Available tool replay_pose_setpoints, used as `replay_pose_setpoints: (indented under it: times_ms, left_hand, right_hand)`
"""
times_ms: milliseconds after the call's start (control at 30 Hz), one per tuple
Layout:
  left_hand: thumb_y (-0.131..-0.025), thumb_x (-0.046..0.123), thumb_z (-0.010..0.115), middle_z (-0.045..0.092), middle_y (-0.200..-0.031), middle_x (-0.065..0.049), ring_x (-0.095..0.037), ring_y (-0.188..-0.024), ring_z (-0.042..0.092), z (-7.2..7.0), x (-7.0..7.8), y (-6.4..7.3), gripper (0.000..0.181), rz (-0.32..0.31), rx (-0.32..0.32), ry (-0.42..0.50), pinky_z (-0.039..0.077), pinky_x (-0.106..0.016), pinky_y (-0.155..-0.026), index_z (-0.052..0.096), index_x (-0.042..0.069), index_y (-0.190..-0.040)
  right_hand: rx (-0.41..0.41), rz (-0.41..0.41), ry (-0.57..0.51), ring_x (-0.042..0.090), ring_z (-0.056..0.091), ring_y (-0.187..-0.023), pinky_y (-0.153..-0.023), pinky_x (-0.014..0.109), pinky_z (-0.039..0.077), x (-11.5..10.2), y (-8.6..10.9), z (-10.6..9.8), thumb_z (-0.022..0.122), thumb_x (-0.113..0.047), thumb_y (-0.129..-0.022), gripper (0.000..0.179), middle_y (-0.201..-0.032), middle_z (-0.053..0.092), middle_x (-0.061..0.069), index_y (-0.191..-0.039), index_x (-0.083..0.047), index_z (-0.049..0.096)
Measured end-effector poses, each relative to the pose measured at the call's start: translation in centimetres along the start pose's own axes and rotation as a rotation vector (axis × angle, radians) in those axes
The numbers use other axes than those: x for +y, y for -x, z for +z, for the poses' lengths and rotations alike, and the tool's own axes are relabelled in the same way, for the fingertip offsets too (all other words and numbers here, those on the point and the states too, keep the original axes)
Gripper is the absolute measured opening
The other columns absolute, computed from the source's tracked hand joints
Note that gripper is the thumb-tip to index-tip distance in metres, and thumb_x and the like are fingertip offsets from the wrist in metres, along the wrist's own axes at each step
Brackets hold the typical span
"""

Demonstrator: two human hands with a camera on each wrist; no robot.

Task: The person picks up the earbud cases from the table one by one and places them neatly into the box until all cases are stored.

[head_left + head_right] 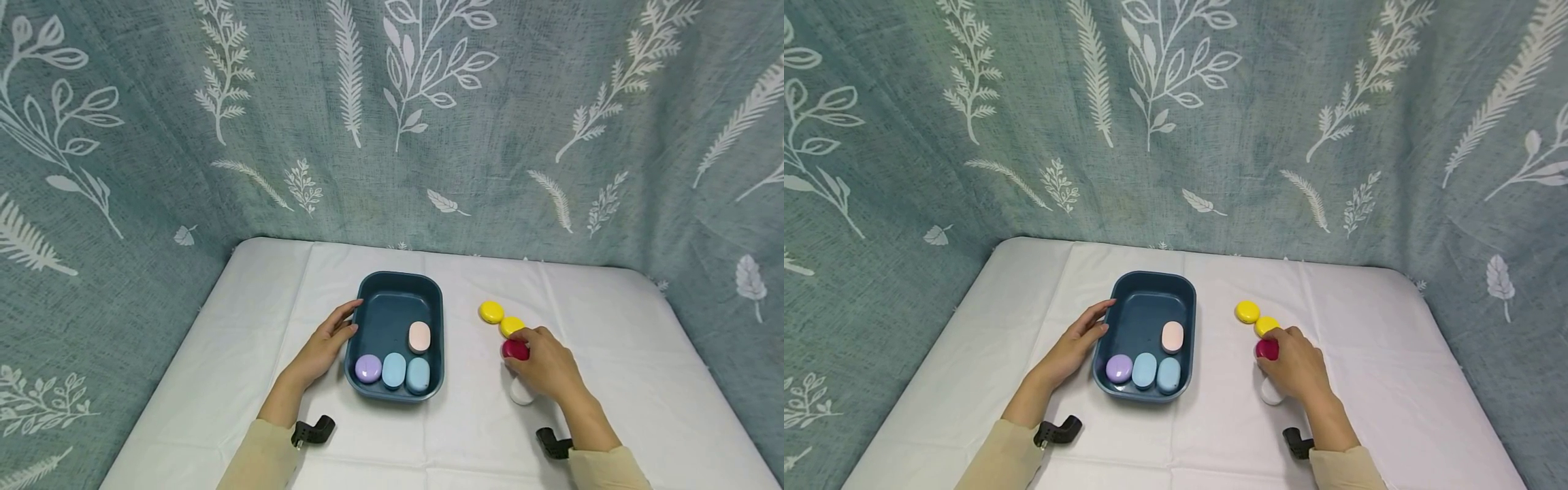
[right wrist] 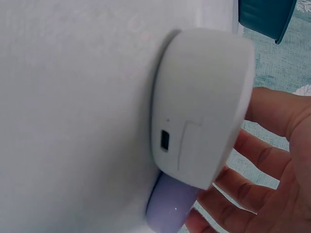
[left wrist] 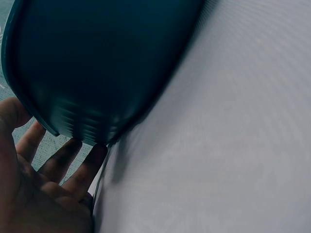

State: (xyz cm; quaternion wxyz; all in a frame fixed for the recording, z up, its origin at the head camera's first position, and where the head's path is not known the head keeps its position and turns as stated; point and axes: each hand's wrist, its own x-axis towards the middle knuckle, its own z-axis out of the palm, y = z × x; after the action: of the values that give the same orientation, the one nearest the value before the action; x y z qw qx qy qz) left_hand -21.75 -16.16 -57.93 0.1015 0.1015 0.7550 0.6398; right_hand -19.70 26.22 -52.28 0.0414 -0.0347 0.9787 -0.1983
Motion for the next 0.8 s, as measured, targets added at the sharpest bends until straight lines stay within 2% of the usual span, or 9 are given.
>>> replay_pose_setpoints:
  times_ms: [167,367,567,800]
  left_hand:
    - [-0.109,0.036,0.053,0.032,-0.169,0.004,-0.032,-0.155,0.034,-0.02,0.05,0.02,0.049,0.002,-0.004,0.009,0.023,-0.06,-0.127,0.041,0.037,-0.157]
    - [-0.109,0.035,0.053,0.033,-0.168,0.004,-0.031,-0.155,0.035,0.01,0.11,0.04,0.049,0.006,-0.003,0.01,0.024,-0.059,-0.127,0.041,0.037,-0.157]
    - [-0.109,0.032,0.053,0.034,-0.168,0.005,-0.032,-0.155,0.036,0.04,0.09,0.06,0.047,0.002,0.0,0.005,0.024,-0.06,-0.127,0.042,0.041,-0.155]
    - [-0.109,0.033,0.054,0.035,-0.167,0.006,-0.03,-0.154,0.037,0.07,0.09,0.03,0.049,0.006,0.007,-0.001,0.026,-0.059,-0.126,0.042,0.037,-0.156]
  right_hand:
    - [-0.002,0.028,0.004,0.044,0.062,-0.109,-0.087,0.06,0.042,-0.18,-0.02,0.24,0.08,-0.024,-0.089,0.051,-0.123,0.061,0.028,-0.131,-0.001,0.064]
    - [0.006,0.018,0.012,0.043,0.063,-0.109,-0.085,0.059,0.043,-0.11,-0.09,0.61,0.081,-0.024,-0.088,0.053,-0.12,0.064,0.026,-0.131,-0.001,0.062]
    - [0.021,0.001,0.003,0.042,0.064,-0.108,-0.086,0.061,0.043,-0.07,0.03,0.8,0.082,-0.024,-0.087,0.051,-0.117,0.066,0.024,-0.13,-0.002,0.064]
    - [0.044,-0.006,-0.003,0.039,0.064,-0.107,-0.084,0.057,0.041,-0.2,0.06,0.96,0.082,-0.025,-0.087,0.05,-0.117,0.066,0.021,-0.129,-0.005,0.065]
